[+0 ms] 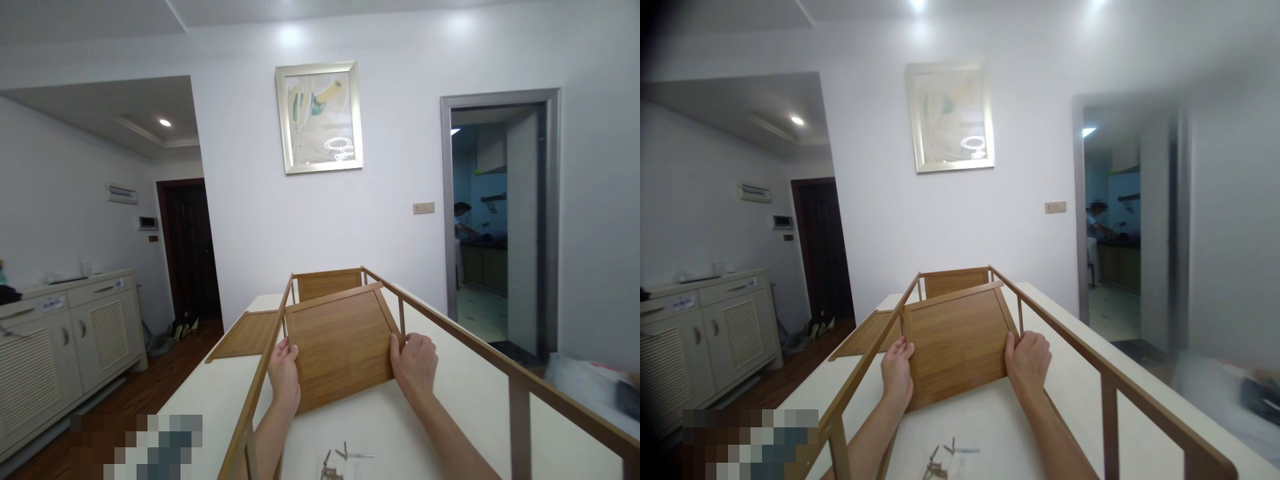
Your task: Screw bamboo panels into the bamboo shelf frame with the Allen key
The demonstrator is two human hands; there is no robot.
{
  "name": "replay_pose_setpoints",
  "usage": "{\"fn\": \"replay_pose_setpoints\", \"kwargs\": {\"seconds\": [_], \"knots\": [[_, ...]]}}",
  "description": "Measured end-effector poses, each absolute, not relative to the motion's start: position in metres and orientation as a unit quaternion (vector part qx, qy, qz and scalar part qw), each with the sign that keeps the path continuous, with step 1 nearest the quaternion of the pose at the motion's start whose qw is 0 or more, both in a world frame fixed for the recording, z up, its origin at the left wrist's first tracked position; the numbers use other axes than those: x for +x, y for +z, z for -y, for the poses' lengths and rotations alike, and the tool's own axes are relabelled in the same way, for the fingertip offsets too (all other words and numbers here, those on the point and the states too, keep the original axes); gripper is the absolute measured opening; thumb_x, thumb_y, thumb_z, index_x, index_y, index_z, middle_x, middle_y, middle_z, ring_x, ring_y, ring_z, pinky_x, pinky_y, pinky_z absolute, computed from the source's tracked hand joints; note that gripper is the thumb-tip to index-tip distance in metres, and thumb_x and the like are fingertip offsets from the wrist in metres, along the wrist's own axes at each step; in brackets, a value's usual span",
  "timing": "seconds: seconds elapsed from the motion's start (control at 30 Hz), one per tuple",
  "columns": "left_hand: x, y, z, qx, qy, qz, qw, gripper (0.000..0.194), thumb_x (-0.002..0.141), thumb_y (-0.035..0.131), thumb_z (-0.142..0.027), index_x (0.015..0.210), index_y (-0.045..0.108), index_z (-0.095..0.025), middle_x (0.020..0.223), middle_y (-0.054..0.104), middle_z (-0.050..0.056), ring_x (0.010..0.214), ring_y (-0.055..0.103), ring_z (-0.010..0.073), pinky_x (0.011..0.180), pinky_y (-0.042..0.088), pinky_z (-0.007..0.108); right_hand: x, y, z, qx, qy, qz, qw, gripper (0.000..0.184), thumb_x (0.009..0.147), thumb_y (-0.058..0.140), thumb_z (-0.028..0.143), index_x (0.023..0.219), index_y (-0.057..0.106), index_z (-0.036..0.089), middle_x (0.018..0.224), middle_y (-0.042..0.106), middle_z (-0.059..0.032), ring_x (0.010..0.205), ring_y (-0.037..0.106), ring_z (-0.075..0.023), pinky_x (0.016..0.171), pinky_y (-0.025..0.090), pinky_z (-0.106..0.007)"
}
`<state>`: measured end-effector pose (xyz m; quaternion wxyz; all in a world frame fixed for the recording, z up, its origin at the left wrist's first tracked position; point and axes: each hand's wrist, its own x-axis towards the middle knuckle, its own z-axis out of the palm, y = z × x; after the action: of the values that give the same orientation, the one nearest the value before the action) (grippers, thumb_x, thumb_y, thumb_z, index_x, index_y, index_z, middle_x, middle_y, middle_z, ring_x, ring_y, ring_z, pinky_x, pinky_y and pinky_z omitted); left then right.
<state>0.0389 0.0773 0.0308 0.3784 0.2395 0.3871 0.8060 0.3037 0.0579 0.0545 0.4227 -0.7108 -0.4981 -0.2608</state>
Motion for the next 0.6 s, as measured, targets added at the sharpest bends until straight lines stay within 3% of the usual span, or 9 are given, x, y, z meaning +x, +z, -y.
{"fn": "replay_pose_setpoints", "kwargs": {"seconds": [0.1,0.23,0.37,0.6], "knots": [[0.037,0.028,-0.078,0.254,0.803,-0.39,0.372,0.03,0.076,0.066,-0.006,0.104,0.063,-0.016,0.106,0.07,0.009,0.097,0.067,0.0165,0.101,0.045,0.038,0.307,0.04,-0.062,-0.76,-0.168,0.501,0.378,0.043,0.098,0.031,0.047,0.098,0.056,0.012,0.092,0.061,-0.0156,0.09,0.056,-0.0296,0.069,0.036,-0.036],[0.035,0.024,-0.078,0.285,0.796,-0.398,0.357,0.027,0.076,0.067,-0.01,0.102,0.063,-0.016,0.103,0.071,0.008,0.095,0.067,0.0172,0.098,0.046,0.037,0.305,0.034,-0.065,-0.772,-0.042,0.544,0.327,0.044,0.101,0.023,0.04,0.086,0.057,0.016,0.087,0.067,-0.0118,0.084,0.062,-0.0261,0.071,0.037,-0.035],[0.033,0.024,-0.077,0.3,0.783,-0.43,0.334,0.023,0.076,0.069,-0.018,0.097,0.064,-0.017,0.094,0.071,0.006,0.092,0.067,0.0184,0.096,0.046,0.039,0.304,0.032,-0.065,-0.772,-0.041,0.54,0.333,0.042,0.101,0.02,0.037,0.095,0.056,0.016,0.088,0.068,-0.0121,0.088,0.064,-0.0257,0.074,0.037,-0.035],[0.027,0.024,-0.077,0.317,0.766,-0.433,0.354,0.025,0.076,0.068,-0.019,0.1,0.067,-0.016,0.088,0.071,0.005,0.091,0.067,0.0198,0.096,0.046,0.041,0.304,0.03,-0.067,-0.783,-0.031,0.515,0.347,0.051,0.098,0.022,0.054,0.095,0.055,0.015,0.084,0.067,-0.0145,0.085,0.064,-0.0287,0.076,0.038,-0.037]]}}
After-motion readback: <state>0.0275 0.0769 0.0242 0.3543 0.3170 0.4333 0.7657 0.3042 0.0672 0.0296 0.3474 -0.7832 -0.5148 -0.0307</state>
